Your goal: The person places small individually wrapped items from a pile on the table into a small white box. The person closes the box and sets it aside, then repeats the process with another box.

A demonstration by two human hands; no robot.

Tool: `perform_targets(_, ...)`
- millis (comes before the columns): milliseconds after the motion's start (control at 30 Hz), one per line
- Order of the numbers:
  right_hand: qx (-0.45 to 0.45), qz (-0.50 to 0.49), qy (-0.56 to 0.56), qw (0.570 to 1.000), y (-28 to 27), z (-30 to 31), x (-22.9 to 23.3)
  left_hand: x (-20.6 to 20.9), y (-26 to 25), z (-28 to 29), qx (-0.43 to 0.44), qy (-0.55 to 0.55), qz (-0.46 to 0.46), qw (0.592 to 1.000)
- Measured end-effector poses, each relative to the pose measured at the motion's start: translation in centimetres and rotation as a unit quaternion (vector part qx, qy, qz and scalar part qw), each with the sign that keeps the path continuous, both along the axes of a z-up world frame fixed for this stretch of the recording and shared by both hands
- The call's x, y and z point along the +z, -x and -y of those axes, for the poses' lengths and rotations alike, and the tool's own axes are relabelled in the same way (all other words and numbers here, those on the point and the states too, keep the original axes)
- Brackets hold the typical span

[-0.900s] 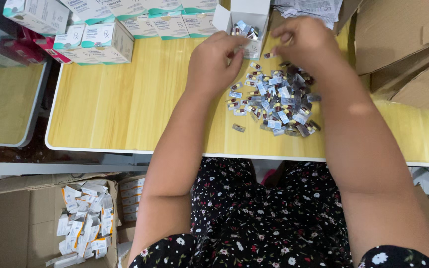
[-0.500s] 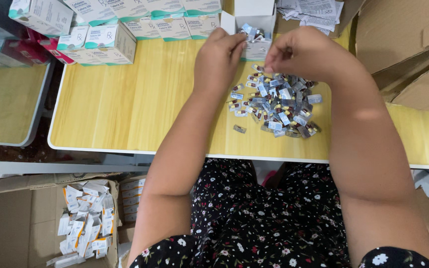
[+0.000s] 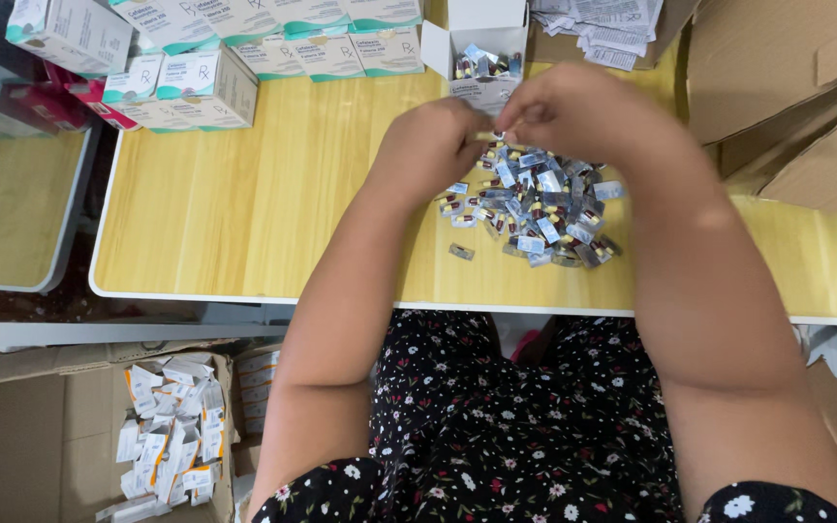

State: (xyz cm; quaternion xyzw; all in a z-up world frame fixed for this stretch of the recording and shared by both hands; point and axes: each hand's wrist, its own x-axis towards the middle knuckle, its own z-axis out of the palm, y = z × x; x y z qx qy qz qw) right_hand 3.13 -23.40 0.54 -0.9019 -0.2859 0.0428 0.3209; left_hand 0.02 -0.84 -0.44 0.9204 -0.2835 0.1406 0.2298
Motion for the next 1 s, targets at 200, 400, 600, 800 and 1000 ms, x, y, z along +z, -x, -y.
perform_targets(200,-0.074,0.164,0.085,0.980,-0.1,-1.7,-1.8,-0.6,-0.1,-0.2,0.006,-0.003,-0.042,0.999)
perform_targets(400,-0.096,0.144,0.073,0.982,-0.6,-1.9,-2.7,-0.4,-0.1,-0.6,0.000,-0.012,-0.070,0.997)
perform_targets(600,-0.073,0.191,0.087,0.975,-0.5,-2.1,-3.0,0.7,0.0,-2.0,-0.022,0.030,-0.044,0.998)
perform_targets(800,-0.086,0.165,0.153,0.971,0.1,-1.8,-1.6,0.9,-0.4,-0.3,0.056,0.189,0.151,0.969)
perform_targets(1000,-0.058,0.030,0.021,0.998,0.3,-0.8,0.0,0.8,-0.5,0.2,0.121,0.212,0.149,0.958)
